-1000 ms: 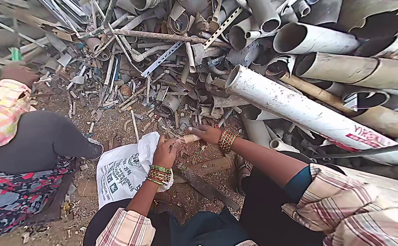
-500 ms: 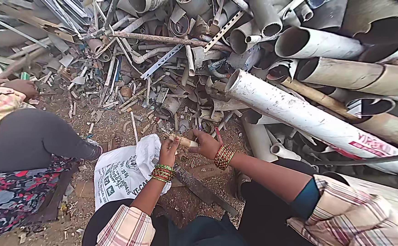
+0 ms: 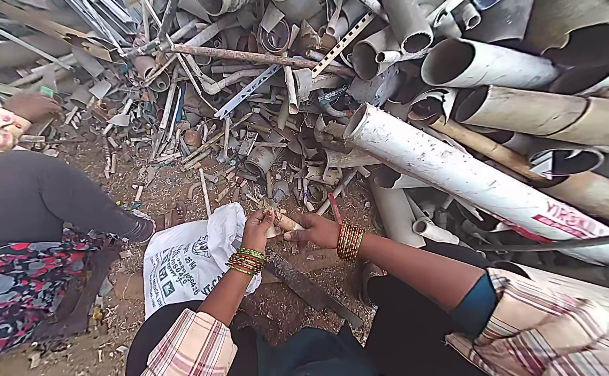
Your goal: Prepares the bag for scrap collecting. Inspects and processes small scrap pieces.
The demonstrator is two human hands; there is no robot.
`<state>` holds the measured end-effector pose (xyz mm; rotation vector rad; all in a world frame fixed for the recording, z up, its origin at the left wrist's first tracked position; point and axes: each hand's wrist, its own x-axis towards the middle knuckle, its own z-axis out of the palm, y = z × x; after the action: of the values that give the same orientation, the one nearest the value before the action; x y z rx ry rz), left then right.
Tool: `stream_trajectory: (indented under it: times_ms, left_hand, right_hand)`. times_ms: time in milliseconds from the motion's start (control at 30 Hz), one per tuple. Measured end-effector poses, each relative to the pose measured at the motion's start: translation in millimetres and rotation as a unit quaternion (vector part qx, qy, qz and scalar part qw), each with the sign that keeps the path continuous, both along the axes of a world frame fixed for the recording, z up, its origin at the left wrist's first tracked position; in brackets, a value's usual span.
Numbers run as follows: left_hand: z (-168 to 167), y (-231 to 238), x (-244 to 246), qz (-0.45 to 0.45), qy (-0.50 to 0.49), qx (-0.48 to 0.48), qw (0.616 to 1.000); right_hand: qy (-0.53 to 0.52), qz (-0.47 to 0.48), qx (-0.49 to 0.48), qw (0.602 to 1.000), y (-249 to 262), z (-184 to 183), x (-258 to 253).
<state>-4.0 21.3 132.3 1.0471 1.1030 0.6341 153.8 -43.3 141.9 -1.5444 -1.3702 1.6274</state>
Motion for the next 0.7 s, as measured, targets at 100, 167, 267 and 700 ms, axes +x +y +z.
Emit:
stream_trajectory:
  times_ms: [100, 167, 267, 700]
  left_hand:
    - [2, -1, -1, -0.002, -0.029, -0.022, 0.999]
    - [5, -1, -2, -0.014, -0.037, -0.033, 0.999]
    - [10, 0, -2, -0.029, -0.035, -0.033, 0.998]
    - [-3, 1, -4, -0.108, -0.044, 0.07, 0.991]
  right_hand:
    - [0.072, -0.004, -0.015, 0.997, -1, 2, 6]
    - [0.112, 0.0, -0.017, 0.994, -1, 0, 9]
    - [0.143, 0.02, -0.006, 0.99, -2, -7, 14]
    - [-0.067, -0.043, 0.069, 0.994, -5, -11, 3]
